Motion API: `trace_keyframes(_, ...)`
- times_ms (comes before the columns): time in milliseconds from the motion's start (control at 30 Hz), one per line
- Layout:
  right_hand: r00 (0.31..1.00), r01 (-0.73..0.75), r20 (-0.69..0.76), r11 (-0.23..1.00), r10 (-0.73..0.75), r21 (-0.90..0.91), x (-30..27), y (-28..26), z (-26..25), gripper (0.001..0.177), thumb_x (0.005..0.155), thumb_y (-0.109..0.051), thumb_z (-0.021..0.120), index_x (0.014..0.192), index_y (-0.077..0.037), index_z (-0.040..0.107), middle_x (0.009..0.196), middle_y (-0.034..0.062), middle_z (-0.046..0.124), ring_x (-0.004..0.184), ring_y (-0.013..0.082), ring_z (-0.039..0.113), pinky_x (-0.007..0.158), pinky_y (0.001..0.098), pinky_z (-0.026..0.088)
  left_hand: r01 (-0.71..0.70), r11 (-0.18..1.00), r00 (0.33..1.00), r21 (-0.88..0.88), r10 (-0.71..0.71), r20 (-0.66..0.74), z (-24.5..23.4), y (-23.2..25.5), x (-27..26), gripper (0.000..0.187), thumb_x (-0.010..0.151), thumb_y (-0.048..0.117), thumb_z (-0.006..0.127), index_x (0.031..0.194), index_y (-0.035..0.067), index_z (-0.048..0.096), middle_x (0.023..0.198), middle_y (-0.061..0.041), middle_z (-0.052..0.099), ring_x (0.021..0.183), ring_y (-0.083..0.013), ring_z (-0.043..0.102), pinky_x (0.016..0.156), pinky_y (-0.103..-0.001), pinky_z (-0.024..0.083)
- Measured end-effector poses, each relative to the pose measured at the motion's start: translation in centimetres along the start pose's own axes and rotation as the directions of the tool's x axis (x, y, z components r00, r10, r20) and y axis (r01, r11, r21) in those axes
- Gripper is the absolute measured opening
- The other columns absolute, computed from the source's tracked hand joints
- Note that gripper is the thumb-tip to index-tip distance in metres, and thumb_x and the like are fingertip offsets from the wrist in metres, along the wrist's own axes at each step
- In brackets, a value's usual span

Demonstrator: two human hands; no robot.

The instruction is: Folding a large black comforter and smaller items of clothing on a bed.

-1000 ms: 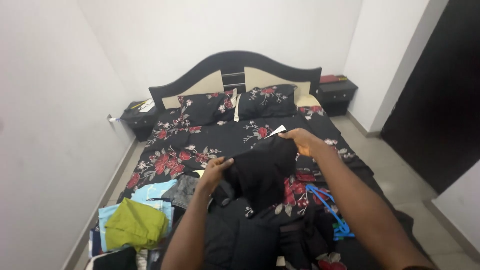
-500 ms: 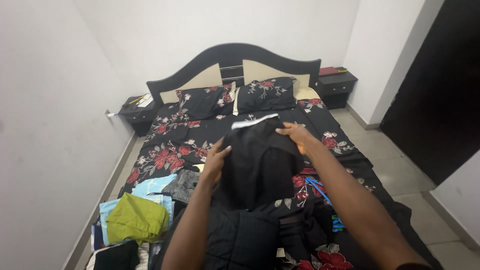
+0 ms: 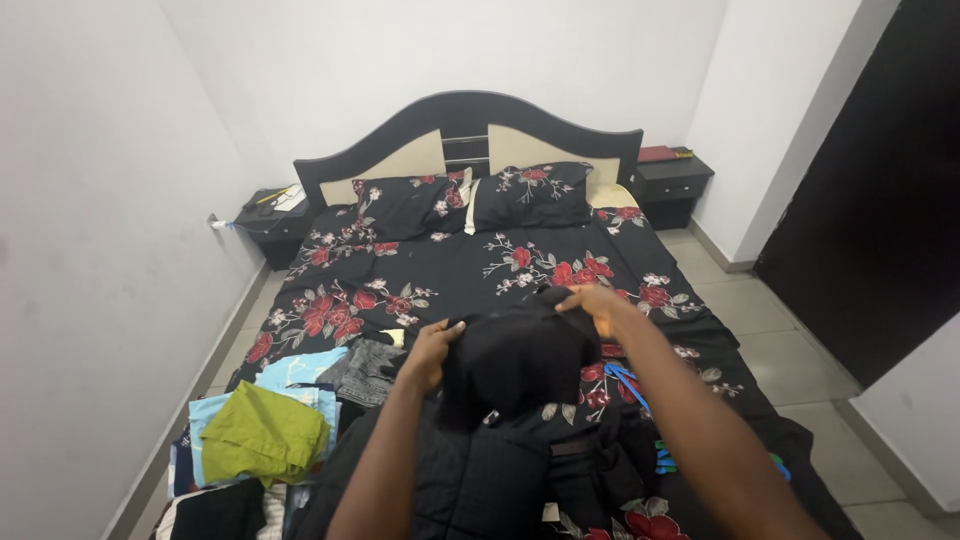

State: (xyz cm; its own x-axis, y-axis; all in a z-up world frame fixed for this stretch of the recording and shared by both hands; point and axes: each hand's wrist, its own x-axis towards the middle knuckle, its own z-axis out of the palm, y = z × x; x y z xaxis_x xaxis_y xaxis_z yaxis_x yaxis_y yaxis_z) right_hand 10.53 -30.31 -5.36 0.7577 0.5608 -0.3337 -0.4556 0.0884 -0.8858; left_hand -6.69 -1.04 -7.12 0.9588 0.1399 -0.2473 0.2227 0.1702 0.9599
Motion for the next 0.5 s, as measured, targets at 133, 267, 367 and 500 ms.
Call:
trace_keyframes(133, 0.999, 0.035, -0.005, 0.999, -0.035, 0.028, -1.0, 1.3, 1.4, 0.046, 0.083, 0.011, 0.061, 0.127, 0.0, 0.066, 0.106, 0.0173, 0.075, 0.086, 0.0286, 0.074, 0.081, 0.0411, 0.064, -0.145, 0.965, 0.989, -0.22, 0.141, -0.034, 0.6, -0.3, 0.1, 0.033, 0.099, 0.012, 0.057, 0.128, 0.0, 0.066, 0.121, -0.013, 0.072, 0.107, -0.022, 0.069, 0.096, -0.034, 0.055)
trace_keyframes(267, 0.907, 0.373, -0.125, 0.904, -0.403, -0.208, 0.7, 3.5, 2.5, 0.041, 0.087, 0.01, 0.064, 0.127, 0.004, 0.069, 0.107, 0.0159, 0.075, 0.091, 0.0232, 0.071, 0.083, 0.0366, 0.059, -0.399, 0.909, 0.917, -0.118, 0.393, -0.067, 1.4, -1.1, 1.1, 0.041, 0.101, 0.011, 0.055, 0.14, 0.0, 0.062, 0.13, -0.013, 0.07, 0.115, -0.0208, 0.066, 0.101, -0.031, 0.05)
trace_keyframes(367, 0.778, 0.473, -0.182, 0.751, -0.602, -0.46, -2.5, 2.9, 8.4, 0.041, 0.085, 0.007, 0.066, 0.126, 0.001, 0.069, 0.113, 0.0097, 0.077, 0.099, 0.0171, 0.071, 0.089, 0.0313, 0.055, -0.552, 0.831, 0.822, 0.067, 0.556, -0.12, 3.7, -1.4, 2.3, 0.043, 0.104, 0.013, 0.055, 0.144, 0.0, 0.055, 0.142, -0.016, 0.062, 0.129, -0.0235, 0.058, 0.108, -0.032, 0.044)
trace_keyframes(500, 0.65, 0.602, -0.083, 0.579, -0.755, -0.55, -2.8, 4.4, 11.6, 0.042, 0.086, 0.005, 0.064, 0.128, 0.001, 0.069, 0.115, 0.0101, 0.077, 0.102, 0.0173, 0.07, 0.091, 0.0305, 0.054, -0.626, 0.753, 0.745, 0.203, 0.654, -0.13, 7.6, -0.4, 0.1, 0.045, 0.104, 0.013, 0.052, 0.149, 0.004, 0.05, 0.153, -0.018, 0.054, 0.141, -0.0269, 0.053, 0.114, -0.033, 0.041)
